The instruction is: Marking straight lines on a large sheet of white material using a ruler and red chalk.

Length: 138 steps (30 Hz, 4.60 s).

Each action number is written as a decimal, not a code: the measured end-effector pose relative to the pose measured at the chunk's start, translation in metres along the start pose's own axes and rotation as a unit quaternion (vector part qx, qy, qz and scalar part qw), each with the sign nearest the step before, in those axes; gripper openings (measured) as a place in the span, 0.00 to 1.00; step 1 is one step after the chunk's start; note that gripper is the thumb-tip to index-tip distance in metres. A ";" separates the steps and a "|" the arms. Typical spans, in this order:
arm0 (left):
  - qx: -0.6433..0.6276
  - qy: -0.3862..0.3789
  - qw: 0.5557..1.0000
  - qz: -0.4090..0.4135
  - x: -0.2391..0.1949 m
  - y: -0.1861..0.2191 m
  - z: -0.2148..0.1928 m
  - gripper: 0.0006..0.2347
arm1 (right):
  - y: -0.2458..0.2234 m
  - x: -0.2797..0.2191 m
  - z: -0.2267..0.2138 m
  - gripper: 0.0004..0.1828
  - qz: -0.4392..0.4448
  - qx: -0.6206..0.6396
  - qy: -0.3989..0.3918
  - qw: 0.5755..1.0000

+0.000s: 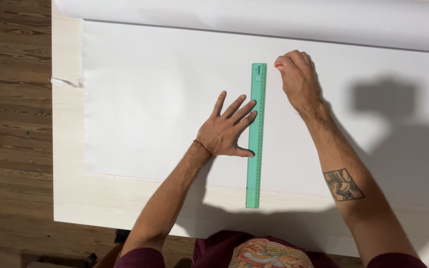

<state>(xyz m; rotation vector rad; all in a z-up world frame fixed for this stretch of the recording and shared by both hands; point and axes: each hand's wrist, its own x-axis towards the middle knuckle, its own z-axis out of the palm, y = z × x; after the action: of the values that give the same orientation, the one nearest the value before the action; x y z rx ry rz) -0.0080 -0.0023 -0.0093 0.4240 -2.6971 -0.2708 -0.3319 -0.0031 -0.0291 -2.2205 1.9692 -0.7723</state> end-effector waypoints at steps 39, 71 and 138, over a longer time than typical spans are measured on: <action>0.079 0.007 0.994 -0.069 0.005 0.021 0.006 0.54 | 0.024 -0.110 -0.096 0.13 0.127 0.180 0.102 0.970; 0.073 -0.147 0.985 -0.061 -0.175 -0.147 -0.091 0.59 | -0.411 -0.211 0.016 0.09 0.102 0.328 -0.123 0.931; -0.001 -0.075 0.997 0.007 -0.166 -0.141 -0.098 0.55 | -0.184 0.122 0.105 0.05 -0.055 0.131 0.050 0.989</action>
<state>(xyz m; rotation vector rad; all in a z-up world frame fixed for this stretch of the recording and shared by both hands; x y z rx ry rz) 0.2140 -0.0919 -0.0137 0.3986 -2.8441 -0.3140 -0.1150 -0.1151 -0.0127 -2.1846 1.6807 -1.1066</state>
